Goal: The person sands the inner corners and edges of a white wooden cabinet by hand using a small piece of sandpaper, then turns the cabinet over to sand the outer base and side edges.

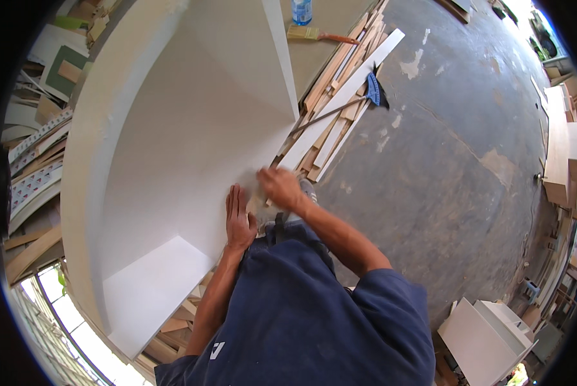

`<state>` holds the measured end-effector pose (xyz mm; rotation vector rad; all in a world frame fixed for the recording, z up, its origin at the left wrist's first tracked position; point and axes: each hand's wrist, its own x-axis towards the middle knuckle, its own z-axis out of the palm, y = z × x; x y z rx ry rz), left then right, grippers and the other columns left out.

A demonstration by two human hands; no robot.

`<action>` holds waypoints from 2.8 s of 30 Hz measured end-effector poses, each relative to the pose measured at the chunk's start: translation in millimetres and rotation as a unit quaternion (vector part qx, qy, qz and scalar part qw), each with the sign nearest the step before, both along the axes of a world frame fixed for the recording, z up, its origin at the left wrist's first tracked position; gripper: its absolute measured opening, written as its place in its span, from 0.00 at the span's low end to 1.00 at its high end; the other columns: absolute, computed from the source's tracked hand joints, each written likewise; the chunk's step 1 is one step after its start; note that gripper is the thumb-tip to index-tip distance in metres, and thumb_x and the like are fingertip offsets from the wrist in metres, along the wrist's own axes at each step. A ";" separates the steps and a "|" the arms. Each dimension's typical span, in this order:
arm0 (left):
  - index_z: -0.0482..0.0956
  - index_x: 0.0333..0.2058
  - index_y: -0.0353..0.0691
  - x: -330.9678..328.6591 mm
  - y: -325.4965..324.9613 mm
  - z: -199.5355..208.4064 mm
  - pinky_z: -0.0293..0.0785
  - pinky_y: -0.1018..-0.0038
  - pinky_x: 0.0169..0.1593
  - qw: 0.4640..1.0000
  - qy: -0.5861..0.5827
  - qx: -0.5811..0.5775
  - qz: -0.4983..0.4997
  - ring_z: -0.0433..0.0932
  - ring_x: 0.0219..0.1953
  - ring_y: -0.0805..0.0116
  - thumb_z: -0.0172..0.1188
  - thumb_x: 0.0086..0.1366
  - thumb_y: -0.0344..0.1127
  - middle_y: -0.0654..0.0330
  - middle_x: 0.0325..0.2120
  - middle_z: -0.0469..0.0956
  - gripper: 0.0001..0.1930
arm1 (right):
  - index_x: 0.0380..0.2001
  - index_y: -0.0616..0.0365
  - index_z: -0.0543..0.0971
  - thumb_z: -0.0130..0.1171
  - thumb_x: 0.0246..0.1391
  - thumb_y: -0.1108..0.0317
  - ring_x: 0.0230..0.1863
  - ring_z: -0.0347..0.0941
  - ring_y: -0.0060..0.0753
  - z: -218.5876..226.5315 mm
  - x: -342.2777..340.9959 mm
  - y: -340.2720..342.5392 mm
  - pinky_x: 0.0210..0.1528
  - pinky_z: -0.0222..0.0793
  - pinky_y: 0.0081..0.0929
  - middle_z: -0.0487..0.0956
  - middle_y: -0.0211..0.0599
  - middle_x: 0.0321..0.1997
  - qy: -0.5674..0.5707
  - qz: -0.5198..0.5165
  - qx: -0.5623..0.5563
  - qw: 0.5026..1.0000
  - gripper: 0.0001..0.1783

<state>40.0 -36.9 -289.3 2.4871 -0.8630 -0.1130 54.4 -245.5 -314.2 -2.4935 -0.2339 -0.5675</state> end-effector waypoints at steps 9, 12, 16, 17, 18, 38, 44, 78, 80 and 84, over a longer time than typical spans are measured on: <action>0.62 0.69 0.29 0.5 -0.1 -4.3 0.50 0.49 0.75 0.998 -0.017 -0.057 0.010 0.55 0.74 0.40 0.50 0.58 0.22 0.42 0.72 0.58 0.36 | 0.40 0.58 0.82 0.63 0.42 0.74 0.38 0.78 0.39 8.5 0.6 -12.5 0.41 0.74 0.40 0.77 0.34 0.30 0.017 0.020 0.028 0.999 0.16; 0.63 0.70 0.34 4.7 -14.4 4.2 0.47 0.45 0.75 0.999 -0.034 0.031 -0.004 0.52 0.75 0.41 0.51 0.58 0.21 0.42 0.73 0.55 0.37 | 0.42 0.58 0.82 0.63 0.48 0.73 0.36 0.78 0.38 -0.4 3.9 -39.0 0.38 0.75 0.37 0.79 0.34 0.32 0.005 -0.067 0.034 0.997 0.15; 0.62 0.72 0.41 13.6 -37.8 8.0 0.43 0.41 0.74 0.994 -0.032 0.107 -0.011 0.46 0.77 0.39 0.51 0.60 0.23 0.41 0.75 0.50 0.38 | 0.42 0.57 0.83 0.66 0.56 0.72 0.29 0.77 0.35 -3.9 39.0 -88.5 0.31 0.73 0.33 0.79 0.33 0.27 -0.077 -0.176 -0.021 0.981 0.10; 0.62 0.72 0.43 15.2 -39.6 6.9 0.42 0.41 0.74 0.992 -0.045 0.121 -0.005 0.45 0.77 0.38 0.51 0.60 0.24 0.41 0.75 0.48 0.38 | 0.42 0.57 0.83 0.66 0.56 0.72 0.29 0.77 0.35 -7.0 43.3 -93.6 0.31 0.73 0.33 0.79 0.33 0.27 -0.077 -0.178 -0.020 0.981 0.10; 0.62 0.72 0.43 14.8 -39.9 7.0 0.42 0.41 0.74 0.991 -0.046 0.122 -0.008 0.45 0.77 0.38 0.51 0.60 0.24 0.41 0.75 0.48 0.38 | 0.42 0.57 0.83 0.66 0.56 0.72 0.28 0.77 0.35 -9.7 45.6 -97.8 0.30 0.73 0.33 0.79 0.33 0.27 -0.075 -0.174 -0.033 0.981 0.09; 0.56 0.75 0.44 12.3 -42.3 10.5 0.38 0.42 0.75 0.990 -0.016 0.137 -0.002 0.41 0.78 0.39 0.50 0.59 0.24 0.42 0.76 0.44 0.42 | 0.42 0.64 0.82 0.61 0.49 0.72 0.42 0.78 0.38 -1.8 34.8 -84.1 0.43 0.77 0.35 0.80 0.39 0.37 -0.024 0.042 -0.081 0.996 0.16; 0.56 0.75 0.45 12.5 -41.3 9.1 0.39 0.43 0.75 0.991 -0.025 0.134 -0.007 0.42 0.78 0.40 0.51 0.59 0.23 0.42 0.76 0.44 0.42 | 0.37 0.62 0.81 0.62 0.48 0.68 0.43 0.77 0.38 3.8 47.0 -100.5 0.47 0.78 0.36 0.79 0.38 0.40 0.011 0.041 -0.112 0.993 0.12; 0.57 0.74 0.44 10.0 -41.0 7.5 0.37 0.42 0.75 0.992 -0.012 0.122 0.001 0.42 0.78 0.38 0.51 0.59 0.25 0.41 0.76 0.44 0.42 | 0.41 0.60 0.81 0.64 0.52 0.74 0.30 0.79 0.39 -7.0 37.5 -79.1 0.30 0.76 0.35 0.79 0.37 0.30 -0.034 -0.128 0.097 0.986 0.12; 0.57 0.74 0.44 11.0 -41.4 7.4 0.37 0.42 0.75 0.992 -0.008 0.123 0.001 0.41 0.78 0.38 0.51 0.60 0.25 0.41 0.76 0.44 0.41 | 0.43 0.62 0.81 0.64 0.52 0.74 0.31 0.79 0.38 -9.2 28.5 -65.7 0.30 0.76 0.34 0.79 0.38 0.30 -0.028 -0.107 0.093 0.990 0.14; 0.58 0.74 0.43 11.6 -42.6 9.2 0.37 0.42 0.75 0.990 -0.007 0.141 0.002 0.42 0.77 0.38 0.52 0.60 0.26 0.41 0.76 0.44 0.40 | 0.45 0.64 0.82 0.64 0.49 0.76 0.32 0.79 0.38 -13.8 12.8 -49.0 0.32 0.76 0.34 0.79 0.40 0.31 -0.078 -0.010 0.102 0.992 0.17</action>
